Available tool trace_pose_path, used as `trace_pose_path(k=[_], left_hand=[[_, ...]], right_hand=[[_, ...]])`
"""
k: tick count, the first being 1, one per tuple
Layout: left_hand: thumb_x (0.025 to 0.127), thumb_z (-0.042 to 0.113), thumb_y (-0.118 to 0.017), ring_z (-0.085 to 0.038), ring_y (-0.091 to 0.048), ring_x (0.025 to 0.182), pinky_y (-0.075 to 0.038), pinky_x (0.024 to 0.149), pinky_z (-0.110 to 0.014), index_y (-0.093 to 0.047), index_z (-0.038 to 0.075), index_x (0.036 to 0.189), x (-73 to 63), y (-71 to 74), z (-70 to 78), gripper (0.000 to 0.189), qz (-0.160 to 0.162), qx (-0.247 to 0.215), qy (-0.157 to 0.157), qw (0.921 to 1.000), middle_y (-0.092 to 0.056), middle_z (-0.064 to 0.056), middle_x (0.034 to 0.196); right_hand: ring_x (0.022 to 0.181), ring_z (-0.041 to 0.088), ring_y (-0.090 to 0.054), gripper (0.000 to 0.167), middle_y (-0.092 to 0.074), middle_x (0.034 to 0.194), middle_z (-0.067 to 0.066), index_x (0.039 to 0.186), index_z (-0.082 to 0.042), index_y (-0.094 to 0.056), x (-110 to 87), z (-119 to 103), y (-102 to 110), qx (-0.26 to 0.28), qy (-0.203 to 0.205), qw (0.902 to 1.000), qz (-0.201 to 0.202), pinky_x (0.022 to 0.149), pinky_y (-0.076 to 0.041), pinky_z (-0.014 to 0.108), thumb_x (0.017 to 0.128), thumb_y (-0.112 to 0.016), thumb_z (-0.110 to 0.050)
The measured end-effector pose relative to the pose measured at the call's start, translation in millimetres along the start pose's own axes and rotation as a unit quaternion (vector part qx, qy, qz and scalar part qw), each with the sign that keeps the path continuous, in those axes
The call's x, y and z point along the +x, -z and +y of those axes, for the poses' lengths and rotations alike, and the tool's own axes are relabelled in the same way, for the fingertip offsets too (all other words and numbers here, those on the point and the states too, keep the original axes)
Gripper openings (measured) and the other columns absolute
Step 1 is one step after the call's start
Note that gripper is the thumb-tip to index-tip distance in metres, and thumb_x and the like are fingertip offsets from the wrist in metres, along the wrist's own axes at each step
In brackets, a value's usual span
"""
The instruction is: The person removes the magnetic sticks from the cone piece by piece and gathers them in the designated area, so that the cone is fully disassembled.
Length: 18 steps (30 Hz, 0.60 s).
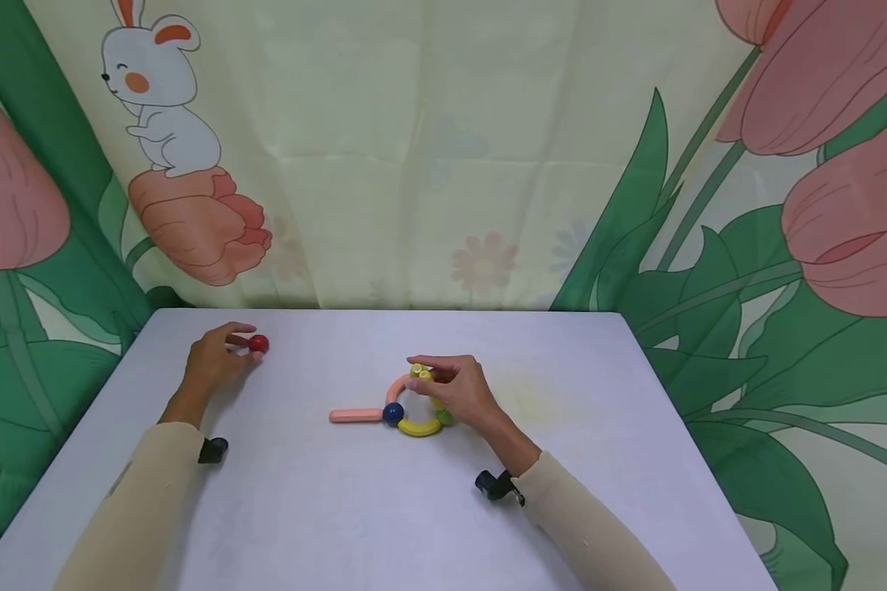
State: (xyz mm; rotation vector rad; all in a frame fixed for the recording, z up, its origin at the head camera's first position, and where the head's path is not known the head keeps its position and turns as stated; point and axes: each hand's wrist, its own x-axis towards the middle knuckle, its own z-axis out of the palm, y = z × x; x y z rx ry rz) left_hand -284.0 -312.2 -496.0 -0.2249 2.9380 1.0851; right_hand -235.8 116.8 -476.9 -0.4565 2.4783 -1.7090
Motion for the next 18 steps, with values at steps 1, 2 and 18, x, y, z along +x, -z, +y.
trace_pose_path(k=[1, 2, 18], left_hand=[[0.1, 0.02, -0.075, -0.052, -0.05, 0.132, -0.045, 0.106, -0.07, -0.051, 0.005, 0.153, -2.0, 0.8, -0.5, 0.061, 0.0, 0.0, 0.0, 1.0, -0.058, -0.032, 0.143], [0.1, 0.02, -0.075, -0.052, -0.051, 0.131, -0.046, 0.106, -0.07, -0.051, 0.005, 0.153, -3.3, 1.2, -1.4, 0.061, 0.0, 0.001, 0.0, 1.0, -0.058, -0.032, 0.143], [0.1, 0.018, -0.075, -0.048, -0.056, 0.122, -0.054, 0.101, -0.061, -0.055, 0.002, 0.145, -5.6, -1.6, -3.8, 0.052, 0.024, -0.004, 0.019, 0.9995, -0.059, -0.031, 0.134]], right_hand=[[0.076, 0.014, -0.051, 0.037, -0.06, 0.08, -0.003, 0.125, -0.028, -0.08, -0.2, -0.3, -0.4, 0.002, 0.001, 1.0, 0.0, 0.058, -0.035, 0.019, 0.09, -0.088, -0.033], [0.076, 0.014, -0.051, 0.036, -0.059, 0.079, -0.003, 0.125, -0.028, -0.081, -0.5, -0.6, -0.7, 0.004, 0.002, 1.0, 0.001, 0.058, -0.034, 0.02, 0.09, -0.087, -0.033], [0.073, 0.013, -0.047, 0.033, -0.047, 0.071, -0.004, 0.123, -0.032, -0.081, 1.6, 0.4, -1.6, 0.013, 0.011, 0.9998, 0.002, 0.058, -0.032, 0.021, 0.09, -0.087, -0.027]])
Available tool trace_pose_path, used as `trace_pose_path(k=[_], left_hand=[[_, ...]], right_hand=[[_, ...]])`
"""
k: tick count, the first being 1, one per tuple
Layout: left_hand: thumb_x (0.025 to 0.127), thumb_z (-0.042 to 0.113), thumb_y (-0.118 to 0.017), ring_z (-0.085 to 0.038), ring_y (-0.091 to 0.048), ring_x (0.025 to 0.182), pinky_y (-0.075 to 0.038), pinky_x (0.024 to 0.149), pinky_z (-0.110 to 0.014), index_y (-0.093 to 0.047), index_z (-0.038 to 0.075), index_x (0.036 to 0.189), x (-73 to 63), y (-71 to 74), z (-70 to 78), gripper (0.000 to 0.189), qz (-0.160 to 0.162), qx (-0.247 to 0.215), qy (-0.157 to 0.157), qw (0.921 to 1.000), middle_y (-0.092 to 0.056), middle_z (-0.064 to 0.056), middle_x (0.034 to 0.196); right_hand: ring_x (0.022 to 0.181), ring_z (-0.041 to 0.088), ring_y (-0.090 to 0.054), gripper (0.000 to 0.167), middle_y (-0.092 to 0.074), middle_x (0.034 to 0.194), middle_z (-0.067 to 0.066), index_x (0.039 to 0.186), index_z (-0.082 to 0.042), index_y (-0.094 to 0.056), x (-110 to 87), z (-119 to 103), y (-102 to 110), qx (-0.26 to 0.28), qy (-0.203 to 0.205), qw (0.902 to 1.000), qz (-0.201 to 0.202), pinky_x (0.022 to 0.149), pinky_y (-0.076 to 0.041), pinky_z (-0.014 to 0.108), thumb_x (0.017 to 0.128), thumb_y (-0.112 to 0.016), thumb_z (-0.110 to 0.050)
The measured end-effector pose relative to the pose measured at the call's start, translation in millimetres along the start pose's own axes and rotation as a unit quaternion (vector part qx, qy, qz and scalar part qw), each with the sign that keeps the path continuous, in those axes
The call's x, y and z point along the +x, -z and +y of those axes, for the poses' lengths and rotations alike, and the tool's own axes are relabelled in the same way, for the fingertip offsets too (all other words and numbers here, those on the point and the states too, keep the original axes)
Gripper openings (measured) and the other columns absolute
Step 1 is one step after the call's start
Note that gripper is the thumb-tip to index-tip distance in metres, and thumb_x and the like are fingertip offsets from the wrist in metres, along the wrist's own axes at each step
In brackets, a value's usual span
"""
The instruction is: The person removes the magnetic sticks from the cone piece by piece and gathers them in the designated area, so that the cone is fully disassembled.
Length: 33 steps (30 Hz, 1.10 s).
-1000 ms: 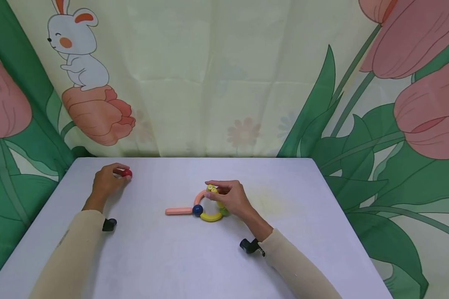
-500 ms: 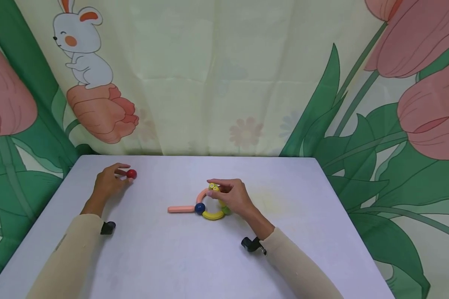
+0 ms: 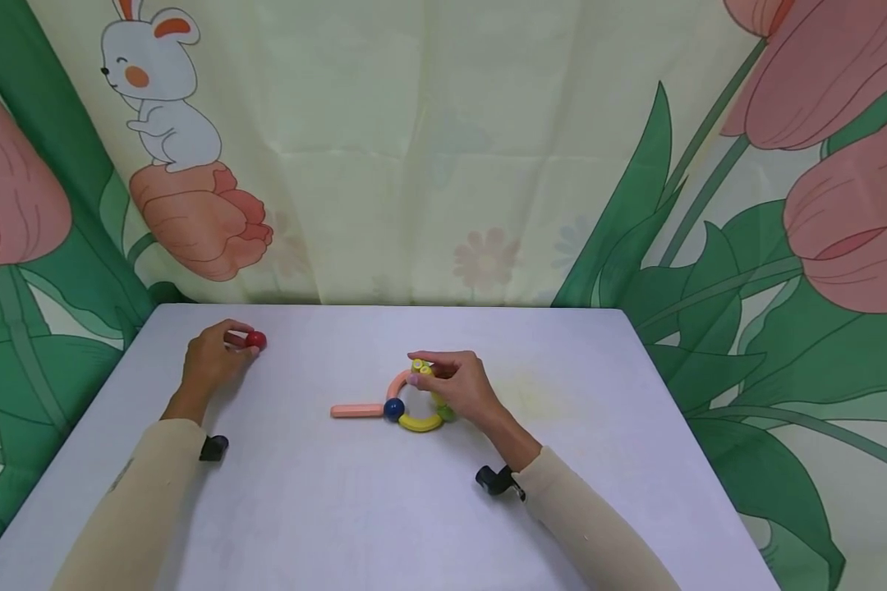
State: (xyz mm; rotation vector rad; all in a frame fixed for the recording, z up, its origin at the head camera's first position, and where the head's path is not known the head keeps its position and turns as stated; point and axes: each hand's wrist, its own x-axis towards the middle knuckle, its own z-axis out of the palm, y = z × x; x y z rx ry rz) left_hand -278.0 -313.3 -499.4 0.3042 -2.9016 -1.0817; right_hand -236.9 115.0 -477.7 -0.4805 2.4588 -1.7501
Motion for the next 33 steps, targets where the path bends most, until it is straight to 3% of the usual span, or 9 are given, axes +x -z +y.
trace_pose_path(k=[11, 21, 25, 33], left_hand=[[0.098, 0.019, -0.077, -0.051, -0.05, 0.129, -0.052, 0.101, -0.064, -0.052, 0.003, 0.148, 2.1, 0.4, 1.6, 0.059, -0.003, 0.007, 0.014, 0.9999, -0.058, -0.031, 0.137], [0.098, 0.017, -0.076, -0.05, -0.053, 0.126, -0.052, 0.102, -0.064, -0.053, 0.003, 0.147, -0.4, 1.9, -1.0, 0.056, -0.006, 0.01, 0.012, 0.9999, -0.058, -0.032, 0.138], [0.098, 0.018, -0.077, -0.05, -0.053, 0.126, -0.052, 0.102, -0.064, -0.053, 0.002, 0.147, -1.7, 3.2, -1.1, 0.057, -0.008, 0.009, 0.006, 0.9999, -0.058, -0.032, 0.138], [0.096, 0.019, -0.079, -0.051, -0.052, 0.127, -0.054, 0.101, -0.064, -0.052, 0.003, 0.149, -2.9, 4.4, -2.8, 0.061, -0.015, 0.01, 0.002, 0.9998, -0.058, -0.032, 0.139]], right_hand=[[0.068, 0.011, -0.044, 0.034, -0.052, 0.072, -0.003, 0.124, -0.03, -0.081, 0.7, -2.3, 0.2, 0.004, -0.005, 1.0, -0.005, 0.056, -0.032, 0.02, 0.09, -0.087, -0.027], [0.071, 0.012, -0.046, 0.039, -0.047, 0.068, -0.004, 0.129, -0.016, -0.079, 2.7, 0.4, -3.4, 0.007, 0.01, 0.9999, -0.009, 0.056, -0.031, 0.021, 0.092, -0.086, -0.024], [0.071, 0.012, -0.045, 0.036, -0.043, 0.069, -0.004, 0.127, -0.021, -0.08, 2.6, 0.0, -3.4, 0.004, 0.005, 0.9999, -0.009, 0.057, -0.03, 0.022, 0.092, -0.086, -0.026], [0.068, 0.012, -0.044, 0.033, -0.051, 0.07, -0.005, 0.123, -0.032, -0.081, 1.2, 1.1, -1.3, 0.005, -0.01, 0.9999, -0.004, 0.056, -0.031, 0.02, 0.091, -0.087, -0.028]])
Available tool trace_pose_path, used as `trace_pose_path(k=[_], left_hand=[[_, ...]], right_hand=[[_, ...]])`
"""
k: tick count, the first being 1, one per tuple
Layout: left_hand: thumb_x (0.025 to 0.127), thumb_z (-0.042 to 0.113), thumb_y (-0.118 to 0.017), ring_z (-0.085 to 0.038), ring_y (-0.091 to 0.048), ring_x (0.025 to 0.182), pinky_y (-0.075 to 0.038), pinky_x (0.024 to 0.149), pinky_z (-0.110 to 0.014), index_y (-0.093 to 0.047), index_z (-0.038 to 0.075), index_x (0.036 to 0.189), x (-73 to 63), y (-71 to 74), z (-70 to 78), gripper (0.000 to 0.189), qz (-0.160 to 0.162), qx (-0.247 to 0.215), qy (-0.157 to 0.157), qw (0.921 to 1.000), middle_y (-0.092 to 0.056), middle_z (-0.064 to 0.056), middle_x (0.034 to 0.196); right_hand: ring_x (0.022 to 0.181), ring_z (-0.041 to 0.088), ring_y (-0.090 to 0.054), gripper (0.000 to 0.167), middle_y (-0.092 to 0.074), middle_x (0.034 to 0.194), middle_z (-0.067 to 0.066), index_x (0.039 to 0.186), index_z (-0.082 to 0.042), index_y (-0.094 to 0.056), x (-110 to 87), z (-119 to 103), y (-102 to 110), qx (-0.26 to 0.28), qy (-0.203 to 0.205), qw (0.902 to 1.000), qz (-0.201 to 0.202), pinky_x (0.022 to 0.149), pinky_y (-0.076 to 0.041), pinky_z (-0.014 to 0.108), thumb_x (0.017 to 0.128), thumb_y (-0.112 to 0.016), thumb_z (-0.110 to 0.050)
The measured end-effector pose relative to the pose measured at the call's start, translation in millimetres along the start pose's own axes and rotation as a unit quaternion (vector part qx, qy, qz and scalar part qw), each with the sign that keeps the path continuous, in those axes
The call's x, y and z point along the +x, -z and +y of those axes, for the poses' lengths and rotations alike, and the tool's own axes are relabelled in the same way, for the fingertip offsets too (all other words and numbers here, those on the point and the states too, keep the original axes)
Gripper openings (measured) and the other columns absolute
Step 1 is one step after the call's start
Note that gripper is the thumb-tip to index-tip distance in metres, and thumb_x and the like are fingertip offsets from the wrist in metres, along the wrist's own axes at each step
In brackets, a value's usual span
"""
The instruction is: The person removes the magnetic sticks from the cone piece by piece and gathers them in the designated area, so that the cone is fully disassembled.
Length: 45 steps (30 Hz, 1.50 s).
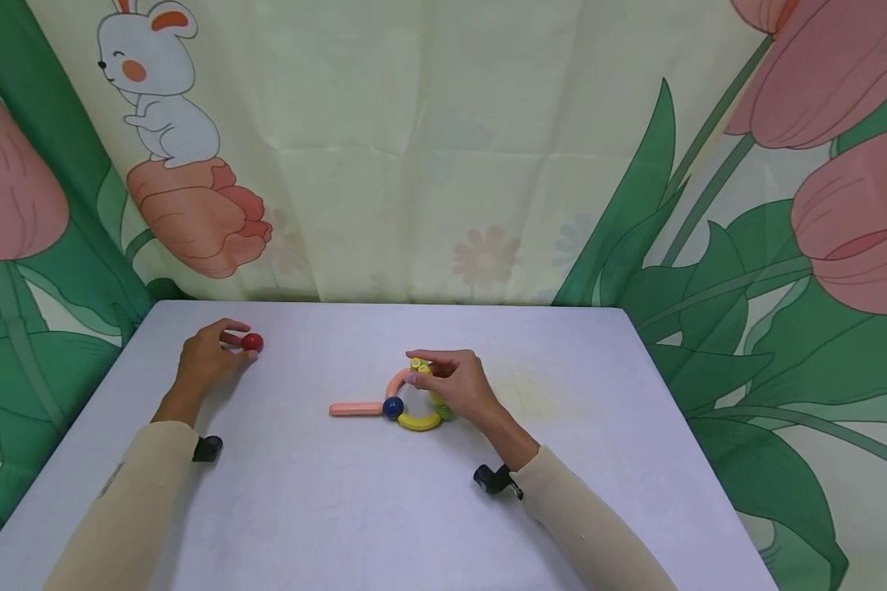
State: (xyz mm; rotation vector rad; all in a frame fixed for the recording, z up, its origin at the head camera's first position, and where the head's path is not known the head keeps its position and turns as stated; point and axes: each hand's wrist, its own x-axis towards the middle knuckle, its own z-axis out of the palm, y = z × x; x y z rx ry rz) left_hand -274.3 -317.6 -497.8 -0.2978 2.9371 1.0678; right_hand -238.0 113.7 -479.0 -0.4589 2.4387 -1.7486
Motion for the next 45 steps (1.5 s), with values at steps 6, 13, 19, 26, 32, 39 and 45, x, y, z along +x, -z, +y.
trace_pose_path(k=[6, 13, 19, 26, 32, 39, 45], left_hand=[[0.096, 0.018, -0.08, -0.051, -0.053, 0.125, -0.053, 0.101, -0.064, -0.053, 0.002, 0.148, -1.4, 0.6, -2.6, 0.06, -0.005, 0.001, -0.008, 1.0, -0.058, -0.032, 0.137], [0.096, 0.018, -0.08, -0.051, -0.053, 0.124, -0.054, 0.1, -0.063, -0.054, 0.003, 0.147, -1.8, 0.2, -4.0, 0.059, -0.006, 0.007, -0.008, 0.9999, -0.058, -0.032, 0.137], [0.095, 0.018, -0.081, -0.051, -0.053, 0.126, -0.055, 0.1, -0.063, -0.053, 0.004, 0.148, -4.6, 0.5, -3.1, 0.061, -0.01, 0.008, -0.009, 0.9999, -0.057, -0.032, 0.139], [0.094, 0.018, -0.082, -0.05, -0.056, 0.119, -0.056, 0.095, -0.062, -0.05, 0.004, 0.151, -17.7, 10.7, 1.5, 0.067, 0.002, 0.022, -0.032, 0.9992, -0.056, -0.032, 0.14], [0.092, 0.016, -0.084, -0.041, -0.057, 0.108, -0.057, 0.081, -0.05, -0.057, 0.008, 0.147, -47.0, 2.8, 37.9, 0.061, 0.064, 0.021, -0.082, 0.9944, -0.058, -0.028, 0.131], [0.092, 0.011, -0.084, -0.029, -0.066, 0.098, -0.053, 0.083, -0.043, -0.069, 0.015, 0.136, -86.7, -52.8, 111.4, 0.046, 0.072, -0.028, -0.196, 0.9775, -0.076, -0.012, 0.117], [0.092, 0.017, -0.086, -0.02, -0.067, 0.094, -0.053, 0.077, -0.034, -0.071, 0.02, 0.132, -100.5, -103.5, 156.2, 0.043, 0.046, -0.055, -0.264, 0.962, -0.079, -0.002, 0.112]], right_hand=[[0.067, 0.011, -0.044, 0.037, -0.058, 0.07, -0.003, 0.127, -0.023, -0.08, 0.2, 0.4, 0.4, 0.005, 0.002, 1.0, -0.004, 0.056, -0.031, 0.02, 0.091, -0.087, -0.029], [0.068, 0.012, -0.044, 0.032, -0.056, 0.072, -0.003, 0.123, -0.03, -0.081, 0.6, 0.6, -0.6, 0.01, 0.008, 0.9999, -0.007, 0.056, -0.03, 0.02, 0.092, -0.086, -0.025], [0.067, 0.012, -0.043, 0.034, -0.05, 0.072, -0.003, 0.125, -0.027, -0.08, 0.9, 1.3, -0.5, 0.006, 0.006, 0.9999, -0.01, 0.056, -0.03, 0.02, 0.092, -0.086, -0.026], [0.066, 0.012, -0.041, 0.035, -0.043, 0.069, -0.004, 0.126, -0.03, -0.08, 1.6, 0.2, 0.7, 0.006, 0.009, 0.9999, -0.013, 0.056, -0.03, 0.021, 0.091, -0.086, -0.031], [0.067, 0.011, -0.044, 0.036, -0.051, 0.072, -0.003, 0.127, -0.025, -0.08, 1.5, 2.2, 0.9, 0.006, 0.015, 0.9998, -0.015, 0.056, -0.031, 0.02, 0.092, -0.086, -0.028], [0.082, 0.036, -0.073, 0.035, -0.08, 0.085, 0.014, 0.129, -0.024, -0.078, 2.9, 3.6, 1.0, 0.016, 0.011, 0.9996, -0.019, 0.056, -0.028, 0.021, 0.095, -0.083, -0.021], [0.091, 0.042, -0.078, 0.039, -0.081, 0.097, 0.02, 0.134, -0.014, -0.075, 4.4, 6.4, 0.5, 0.023, 0.016, 0.9992, -0.028, 0.062, -0.039, 0.021, 0.097, -0.08, -0.023]])
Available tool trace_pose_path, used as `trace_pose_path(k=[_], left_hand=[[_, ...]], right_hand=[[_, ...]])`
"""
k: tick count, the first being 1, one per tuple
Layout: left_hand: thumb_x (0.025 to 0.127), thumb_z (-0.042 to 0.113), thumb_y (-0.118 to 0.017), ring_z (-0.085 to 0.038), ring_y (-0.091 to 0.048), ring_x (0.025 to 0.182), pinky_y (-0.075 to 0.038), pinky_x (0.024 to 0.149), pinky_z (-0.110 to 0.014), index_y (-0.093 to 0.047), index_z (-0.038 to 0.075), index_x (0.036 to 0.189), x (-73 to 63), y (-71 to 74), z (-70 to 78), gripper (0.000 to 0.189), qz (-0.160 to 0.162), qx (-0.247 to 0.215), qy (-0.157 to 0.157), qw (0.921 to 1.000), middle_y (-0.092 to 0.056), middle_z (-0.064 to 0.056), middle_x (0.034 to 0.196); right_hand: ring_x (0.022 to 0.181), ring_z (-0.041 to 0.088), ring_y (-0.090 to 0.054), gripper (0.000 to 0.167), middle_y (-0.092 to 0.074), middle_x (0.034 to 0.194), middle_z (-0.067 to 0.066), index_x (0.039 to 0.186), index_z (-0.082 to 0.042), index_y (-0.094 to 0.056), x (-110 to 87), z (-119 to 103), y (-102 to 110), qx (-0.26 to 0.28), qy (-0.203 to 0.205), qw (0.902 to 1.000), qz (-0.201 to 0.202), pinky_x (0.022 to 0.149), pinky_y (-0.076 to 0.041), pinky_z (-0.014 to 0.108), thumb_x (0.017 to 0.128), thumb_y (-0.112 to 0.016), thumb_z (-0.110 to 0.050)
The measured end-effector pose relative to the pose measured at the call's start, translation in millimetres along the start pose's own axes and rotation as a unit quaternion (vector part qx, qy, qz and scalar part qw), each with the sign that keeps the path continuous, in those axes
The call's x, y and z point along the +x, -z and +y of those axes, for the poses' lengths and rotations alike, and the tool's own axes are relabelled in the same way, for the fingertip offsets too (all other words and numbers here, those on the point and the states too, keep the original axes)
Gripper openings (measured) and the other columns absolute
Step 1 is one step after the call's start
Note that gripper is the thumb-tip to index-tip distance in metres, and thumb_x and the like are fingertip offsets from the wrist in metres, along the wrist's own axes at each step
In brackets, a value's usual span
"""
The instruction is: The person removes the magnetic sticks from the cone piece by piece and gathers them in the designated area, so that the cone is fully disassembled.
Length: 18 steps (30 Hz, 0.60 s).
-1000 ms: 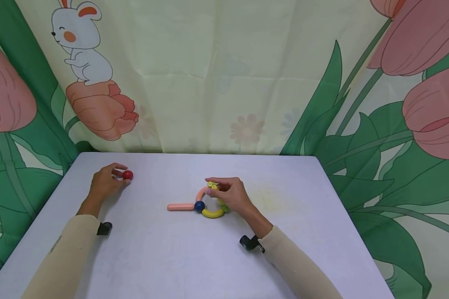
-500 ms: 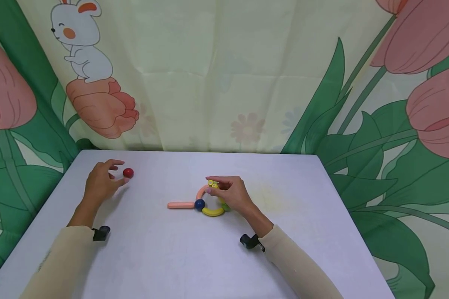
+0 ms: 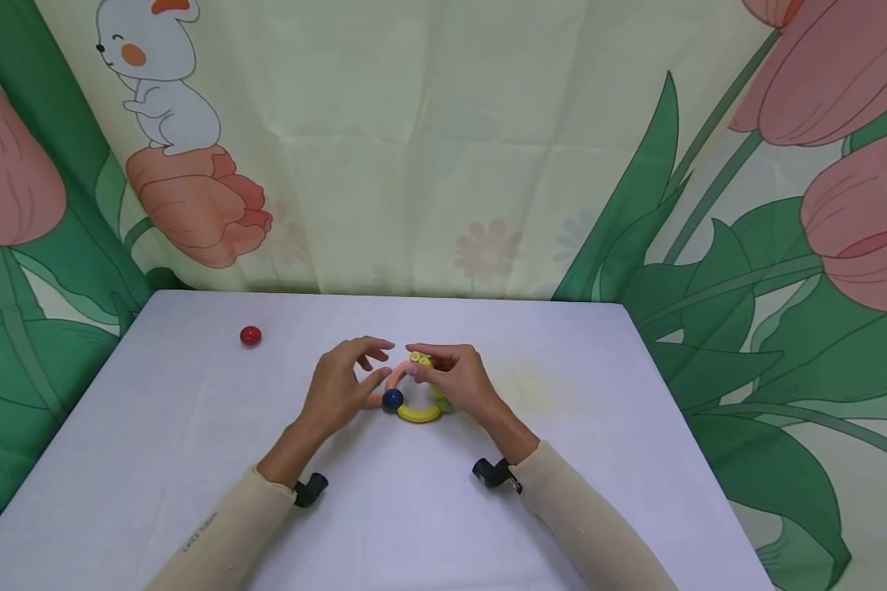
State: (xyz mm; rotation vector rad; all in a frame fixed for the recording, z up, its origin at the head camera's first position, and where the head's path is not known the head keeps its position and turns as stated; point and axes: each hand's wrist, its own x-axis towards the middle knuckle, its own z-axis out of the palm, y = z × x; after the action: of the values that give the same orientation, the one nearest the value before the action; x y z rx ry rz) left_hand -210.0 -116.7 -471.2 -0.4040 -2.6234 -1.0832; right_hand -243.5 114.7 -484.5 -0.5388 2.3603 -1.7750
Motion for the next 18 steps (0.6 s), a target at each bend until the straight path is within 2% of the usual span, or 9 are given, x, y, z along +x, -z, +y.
trace_pose_path(k=[3, 7, 11, 15, 18], left_hand=[[0.091, 0.016, -0.086, -0.019, -0.068, 0.09, -0.052, 0.074, -0.033, -0.073, 0.02, 0.128, 5.9, -16.9, 8.7, 0.039, 0.015, -0.009, -0.041, 0.999, -0.079, -0.002, 0.11], [0.088, 0.01, -0.087, -0.019, -0.067, 0.088, -0.051, 0.074, -0.032, -0.076, 0.02, 0.12, 10.5, -27.6, 13.7, 0.035, 0.041, -0.008, -0.067, 0.9969, -0.079, 0.001, 0.109], [0.086, 0.006, -0.089, -0.02, -0.066, 0.087, -0.053, 0.07, -0.032, -0.078, 0.019, 0.113, 9.2, -30.9, 16.7, 0.032, 0.065, 0.031, -0.097, 0.9927, -0.076, 0.001, 0.102], [0.086, 0.009, -0.09, -0.019, -0.064, 0.086, -0.056, 0.067, -0.032, -0.08, 0.017, 0.108, 7.3, -32.5, 20.0, 0.026, 0.083, 0.067, -0.127, 0.9862, -0.073, -0.003, 0.097], [0.086, 0.01, -0.089, -0.019, -0.064, 0.086, -0.056, 0.069, -0.033, -0.079, 0.016, 0.108, 8.7, -34.3, 20.9, 0.025, 0.086, 0.062, -0.12, 0.987, -0.074, -0.004, 0.097]], right_hand=[[0.091, 0.039, -0.079, 0.039, -0.082, 0.102, 0.015, 0.133, -0.015, -0.076, 0.2, 1.8, -0.4, 0.018, 0.003, 0.9998, 0.002, 0.07, -0.05, 0.021, 0.096, -0.081, -0.022], [0.09, 0.034, -0.081, 0.039, -0.083, 0.104, 0.011, 0.133, -0.014, -0.076, -0.3, 4.2, -0.7, 0.037, 0.007, 0.9993, 0.0, 0.076, -0.057, 0.023, 0.094, -0.082, -0.02], [0.09, 0.034, -0.08, 0.037, -0.083, 0.108, 0.006, 0.132, -0.019, -0.077, -1.1, 4.2, 0.7, 0.033, 0.014, 0.9993, -0.007, 0.074, -0.056, 0.023, 0.095, -0.082, -0.022], [0.091, 0.041, -0.078, 0.036, -0.083, 0.107, 0.01, 0.131, -0.024, -0.077, -1.5, 3.4, 3.0, 0.025, 0.021, 0.9994, -0.012, 0.069, -0.05, 0.022, 0.096, -0.081, -0.023], [0.091, 0.044, -0.077, 0.036, -0.082, 0.104, 0.012, 0.132, -0.024, -0.077, -0.8, 3.1, 4.2, 0.021, 0.025, 0.9994, -0.013, 0.069, -0.049, 0.021, 0.096, -0.081, -0.023]])
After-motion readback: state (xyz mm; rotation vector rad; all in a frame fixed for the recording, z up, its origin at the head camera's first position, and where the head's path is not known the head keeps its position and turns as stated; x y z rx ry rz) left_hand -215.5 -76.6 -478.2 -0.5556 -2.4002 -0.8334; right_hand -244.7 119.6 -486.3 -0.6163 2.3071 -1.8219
